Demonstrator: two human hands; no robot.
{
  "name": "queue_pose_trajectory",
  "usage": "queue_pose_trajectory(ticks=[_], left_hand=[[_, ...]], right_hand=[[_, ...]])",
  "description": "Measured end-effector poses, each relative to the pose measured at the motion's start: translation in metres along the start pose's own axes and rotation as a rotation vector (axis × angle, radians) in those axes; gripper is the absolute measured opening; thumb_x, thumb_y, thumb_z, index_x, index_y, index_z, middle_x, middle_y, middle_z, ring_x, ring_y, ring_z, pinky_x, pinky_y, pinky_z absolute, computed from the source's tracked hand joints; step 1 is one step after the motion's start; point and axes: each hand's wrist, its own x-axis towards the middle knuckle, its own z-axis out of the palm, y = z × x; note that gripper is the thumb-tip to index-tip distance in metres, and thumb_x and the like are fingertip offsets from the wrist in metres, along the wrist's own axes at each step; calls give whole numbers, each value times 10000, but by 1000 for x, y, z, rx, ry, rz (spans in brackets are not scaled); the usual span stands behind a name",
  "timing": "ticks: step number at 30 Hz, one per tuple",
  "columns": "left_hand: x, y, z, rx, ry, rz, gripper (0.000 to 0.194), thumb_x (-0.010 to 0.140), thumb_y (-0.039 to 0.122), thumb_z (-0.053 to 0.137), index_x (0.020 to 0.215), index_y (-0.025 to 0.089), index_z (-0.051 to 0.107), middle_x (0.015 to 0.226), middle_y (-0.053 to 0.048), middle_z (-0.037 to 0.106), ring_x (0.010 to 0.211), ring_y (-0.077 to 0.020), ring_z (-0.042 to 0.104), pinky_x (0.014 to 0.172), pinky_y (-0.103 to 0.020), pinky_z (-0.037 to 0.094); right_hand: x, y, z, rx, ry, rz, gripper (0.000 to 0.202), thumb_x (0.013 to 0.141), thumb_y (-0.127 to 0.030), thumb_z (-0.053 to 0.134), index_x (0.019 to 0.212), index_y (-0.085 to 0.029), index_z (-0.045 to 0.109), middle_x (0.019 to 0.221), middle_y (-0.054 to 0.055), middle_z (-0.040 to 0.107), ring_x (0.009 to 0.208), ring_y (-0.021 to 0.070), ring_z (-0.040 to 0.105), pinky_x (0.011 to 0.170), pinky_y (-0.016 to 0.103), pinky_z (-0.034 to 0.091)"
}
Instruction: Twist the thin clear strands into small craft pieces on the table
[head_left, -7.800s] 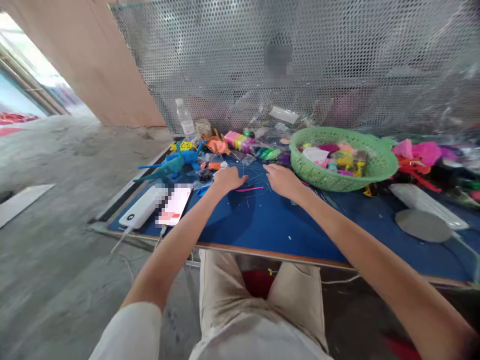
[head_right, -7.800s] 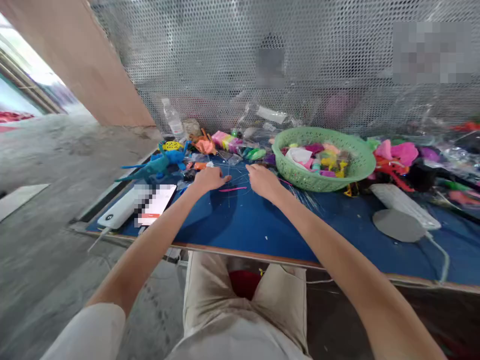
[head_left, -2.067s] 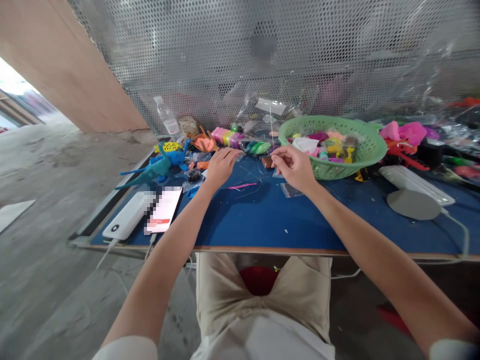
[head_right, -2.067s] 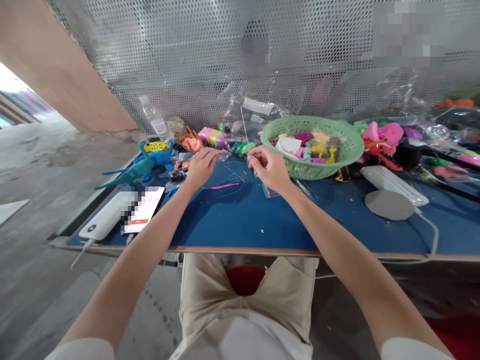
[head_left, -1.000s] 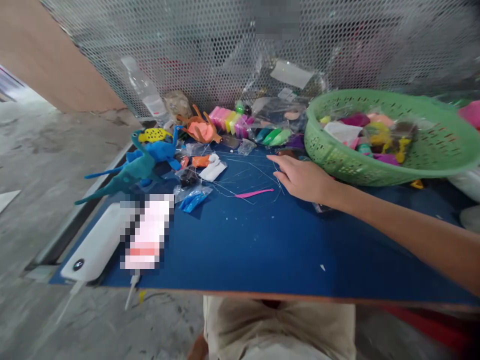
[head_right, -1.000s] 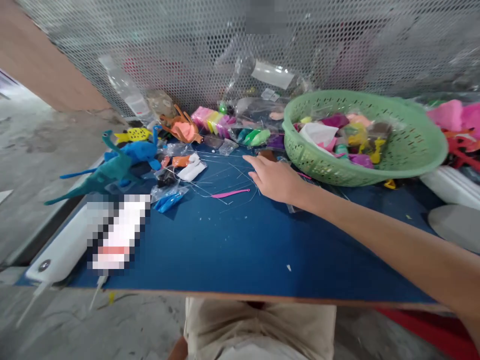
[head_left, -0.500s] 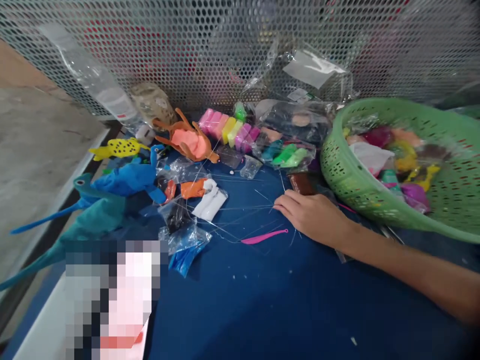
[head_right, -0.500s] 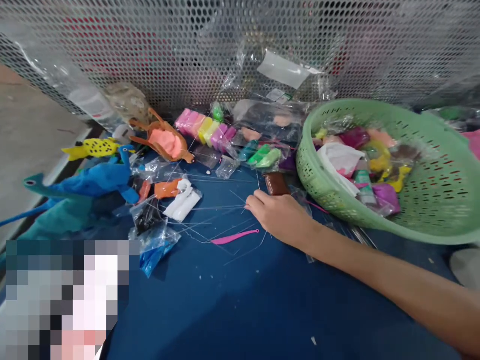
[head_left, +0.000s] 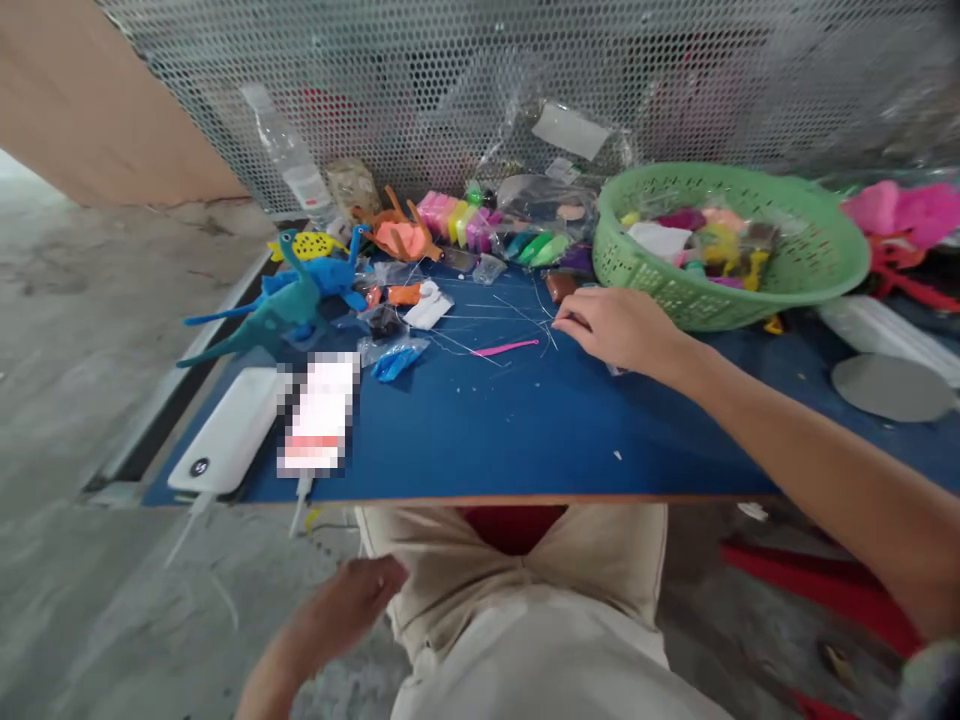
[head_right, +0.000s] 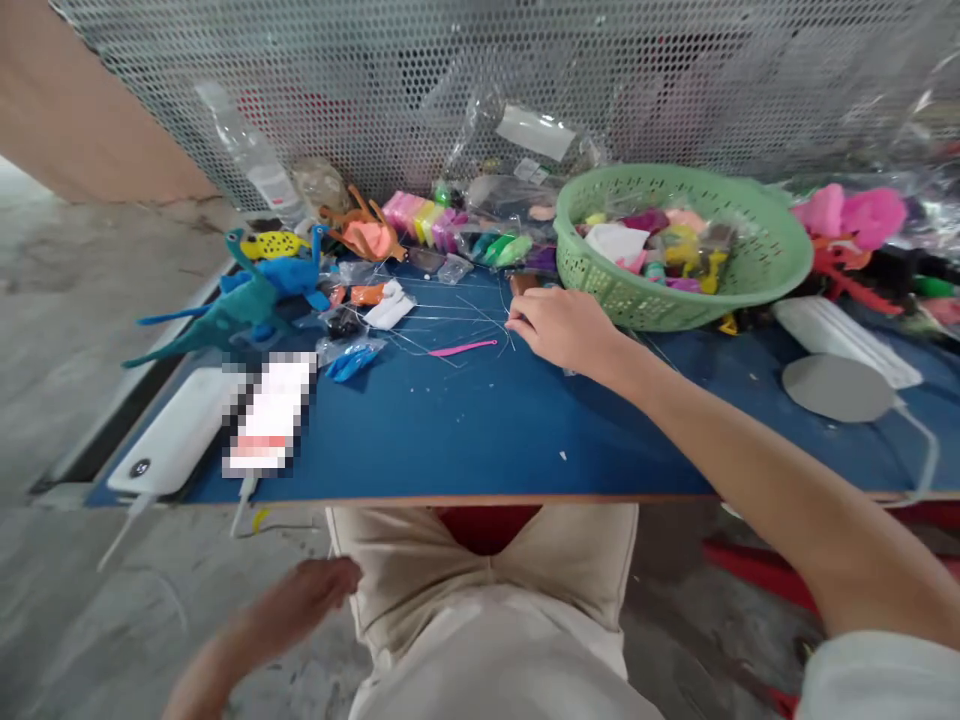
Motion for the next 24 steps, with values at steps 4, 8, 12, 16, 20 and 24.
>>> queue_pose_trajectory(ticks=[4, 8, 12, 16, 20, 24], left_hand=[[-17, 75, -66, -110, 254, 356, 296, 981, 399, 445, 1171, 373, 670, 1097, -14, 729, 959, -181, 681, 809, -307, 566], [55, 144, -141, 110, 671, 534, 325, 990, 338, 441, 1162, 240, 698, 1172, -59, 722, 1109, -224, 650, 1018, -395, 473], [151, 170, -183, 123, 448, 547, 295, 956, 309, 500, 1065, 180, 741, 1088, -94, 755, 1007, -222, 692, 897, -341, 509], [194, 177, -171, -98, -34, 621, 353, 934, 446, 559, 961, 150, 749, 990, -108, 769, 787, -162, 715, 673, -249, 520], [195, 175, -153, -201, -147, 668, 373, 929, 461, 574, 902, 128, 741, 924, -124, 770, 663, -135, 690, 558, -231, 494], [190, 169, -156, -288, -113, 650, 376, 937, 452, 568, 1034, 127, 730, 890, -126, 768, 598, -117, 670, 501, -216, 462]], right_hand=[[-10, -8, 3, 19, 45, -18, 220, 970, -338, 552, 901, -214, 720, 926, 63, 720, 784, 206, 605, 606, 304, 331], [-13, 3, 7, 56, 69, -184, 249, 976, -349, 554, 922, -197, 744, 918, 78, 718, 867, 216, 604, 661, 303, 378], [-14, 18, 9, 11, 163, -370, 278, 999, -346, 518, 958, -209, 756, 915, 72, 712, 865, 207, 604, 731, 318, 419], [-14, 17, 10, -11, 279, -492, 299, 1013, -341, 488, 964, -210, 752, 854, 64, 697, 827, 204, 591, 740, 331, 444], [-16, 15, 7, -4, 364, -504, 291, 1008, -336, 499, 930, -213, 751, 885, 75, 684, 839, 203, 576, 764, 335, 461], [-18, 22, 3, 56, 381, -473, 268, 1001, -333, 520, 918, -202, 739, 923, 73, 694, 845, 193, 584, 779, 327, 480]])
